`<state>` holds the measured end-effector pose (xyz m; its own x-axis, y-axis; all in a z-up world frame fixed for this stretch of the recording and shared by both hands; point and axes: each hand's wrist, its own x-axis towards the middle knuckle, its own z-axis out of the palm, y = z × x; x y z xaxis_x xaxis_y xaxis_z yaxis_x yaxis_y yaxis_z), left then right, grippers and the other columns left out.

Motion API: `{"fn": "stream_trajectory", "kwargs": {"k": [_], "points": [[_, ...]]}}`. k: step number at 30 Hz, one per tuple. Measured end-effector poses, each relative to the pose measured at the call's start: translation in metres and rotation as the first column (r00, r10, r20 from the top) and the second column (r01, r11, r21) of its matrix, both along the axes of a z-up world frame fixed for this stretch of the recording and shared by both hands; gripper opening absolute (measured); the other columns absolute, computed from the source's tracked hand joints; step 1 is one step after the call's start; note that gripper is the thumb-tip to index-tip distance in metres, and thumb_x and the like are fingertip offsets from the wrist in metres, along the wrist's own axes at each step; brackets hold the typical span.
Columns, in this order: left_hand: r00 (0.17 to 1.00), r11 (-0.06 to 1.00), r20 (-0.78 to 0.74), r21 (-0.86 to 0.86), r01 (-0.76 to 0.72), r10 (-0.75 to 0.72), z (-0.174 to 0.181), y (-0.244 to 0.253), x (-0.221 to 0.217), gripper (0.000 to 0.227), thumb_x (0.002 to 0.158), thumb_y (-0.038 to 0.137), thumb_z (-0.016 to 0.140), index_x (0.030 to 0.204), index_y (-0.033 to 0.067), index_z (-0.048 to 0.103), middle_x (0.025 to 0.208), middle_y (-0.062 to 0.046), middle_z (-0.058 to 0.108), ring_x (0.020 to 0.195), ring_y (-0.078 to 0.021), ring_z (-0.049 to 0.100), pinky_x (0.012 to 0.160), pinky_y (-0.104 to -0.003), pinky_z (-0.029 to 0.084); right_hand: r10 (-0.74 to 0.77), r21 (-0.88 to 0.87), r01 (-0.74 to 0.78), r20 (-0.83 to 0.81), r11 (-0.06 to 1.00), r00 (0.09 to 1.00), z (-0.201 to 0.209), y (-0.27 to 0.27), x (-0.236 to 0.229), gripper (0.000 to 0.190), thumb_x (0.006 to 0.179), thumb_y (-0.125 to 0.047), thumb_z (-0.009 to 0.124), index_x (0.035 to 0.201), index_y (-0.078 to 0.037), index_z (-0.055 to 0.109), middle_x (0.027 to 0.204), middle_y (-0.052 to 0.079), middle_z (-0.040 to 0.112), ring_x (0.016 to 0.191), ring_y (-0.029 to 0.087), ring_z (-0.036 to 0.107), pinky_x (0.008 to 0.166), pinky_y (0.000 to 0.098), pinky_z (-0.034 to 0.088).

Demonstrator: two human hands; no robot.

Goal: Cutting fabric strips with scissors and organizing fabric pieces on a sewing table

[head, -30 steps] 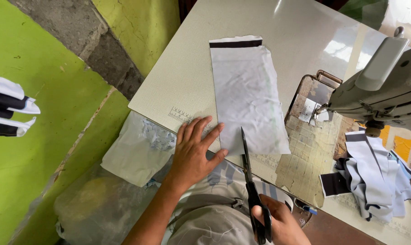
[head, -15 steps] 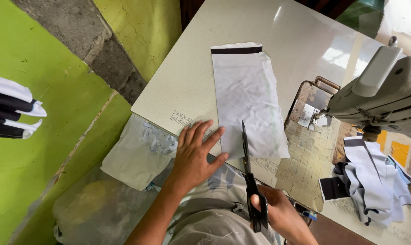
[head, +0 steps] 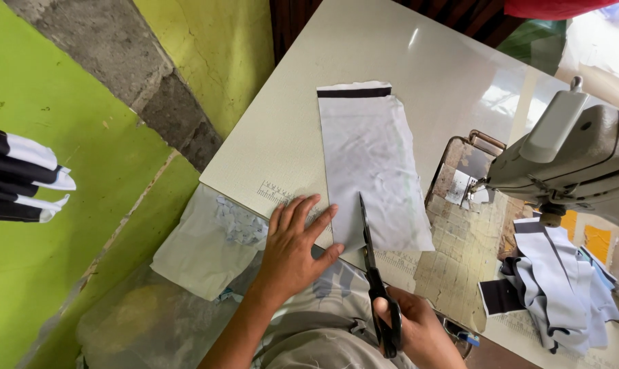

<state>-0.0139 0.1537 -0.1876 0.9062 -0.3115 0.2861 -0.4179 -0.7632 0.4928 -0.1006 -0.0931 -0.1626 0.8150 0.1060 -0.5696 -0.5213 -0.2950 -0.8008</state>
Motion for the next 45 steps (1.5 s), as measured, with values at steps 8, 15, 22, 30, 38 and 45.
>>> {"fn": "stream_trajectory", "kwargs": {"k": [8, 15, 22, 30, 38, 45], "points": [[1.000, 1.000, -0.005, 0.015, -0.009, 0.009, 0.000, 0.000, 0.000, 0.061, 0.098, 0.057, 0.054, 0.150, 0.0232, 0.055, 0.151, -0.012, 0.050, 0.142, -0.0327, 0.040, 0.117, -0.058, 0.026, 0.051, 0.051, -0.045, -0.134, 0.998, 0.990, 0.021, 0.003, 0.014, 0.064, 0.075, -0.063, 0.062, 0.068, 0.000, 0.057, 0.055, 0.013, 0.056, 0.044, 0.025, 0.063, 0.044, 0.0358, 0.048], [1.000, 1.000, -0.011, 0.007, -0.010, 0.010, 0.000, 0.000, -0.001, 0.062, 0.097, 0.055, 0.056, 0.150, 0.0233, 0.055, 0.151, -0.012, 0.049, 0.143, -0.0327, 0.039, 0.118, -0.057, 0.024, 0.070, 0.100, -0.067, -0.025, 0.993, 0.997, 0.024, 0.013, 0.042, 0.058, 0.080, -0.060, 0.065, 0.067, -0.003, 0.056, 0.052, 0.010, 0.057, 0.041, 0.019, 0.057, 0.040, 0.0300, 0.036], [1.000, 1.000, 0.025, 0.000, -0.009, 0.009, 0.003, -0.001, 0.000, 0.060, 0.098, 0.056, 0.056, 0.148, 0.0219, 0.057, 0.149, -0.013, 0.051, 0.140, -0.0333, 0.042, 0.117, -0.057, 0.026, 0.044, 0.029, -0.042, -0.077, 0.999, 0.996, 0.039, 0.024, 0.051, 0.061, 0.078, -0.061, 0.063, 0.068, -0.002, 0.055, 0.050, 0.012, 0.055, 0.042, 0.021, 0.055, 0.046, 0.0318, 0.039], [1.000, 1.000, 0.016, -0.003, -0.019, 0.019, 0.001, -0.001, -0.001, 0.061, 0.095, 0.054, 0.059, 0.147, 0.0224, 0.057, 0.149, -0.011, 0.051, 0.141, -0.0323, 0.041, 0.117, -0.057, 0.025, -0.107, 0.124, 0.117, -0.088, 0.985, 0.990, 0.024, 0.020, 0.047, 0.051, 0.084, -0.043, 0.074, 0.067, 0.000, 0.053, 0.049, 0.011, 0.045, 0.036, 0.024, 0.049, 0.036, 0.0371, 0.044], [1.000, 1.000, -0.011, -0.013, -0.005, 0.005, 0.004, 0.000, -0.001, 0.061, 0.097, 0.053, 0.059, 0.149, 0.0215, 0.056, 0.149, -0.013, 0.050, 0.141, -0.0328, 0.040, 0.117, -0.058, 0.025, 0.085, 0.033, -0.083, -0.042, 0.996, 0.996, 0.039, 0.018, 0.071, 0.058, 0.083, -0.059, 0.062, 0.070, -0.003, 0.058, 0.058, 0.009, 0.054, 0.049, 0.018, 0.051, 0.047, 0.0312, 0.037], [1.000, 1.000, 0.004, -0.027, -0.009, 0.009, 0.001, 0.000, 0.000, 0.060, 0.096, 0.053, 0.060, 0.147, 0.0220, 0.057, 0.147, -0.012, 0.051, 0.140, -0.0328, 0.041, 0.117, -0.057, 0.024, 0.049, 0.025, -0.048, -0.030, 0.999, 0.998, 0.024, 0.018, 0.084, 0.054, 0.087, -0.051, 0.066, 0.069, -0.001, 0.056, 0.053, 0.012, 0.055, 0.044, 0.018, 0.046, 0.042, 0.0311, 0.036]]}}
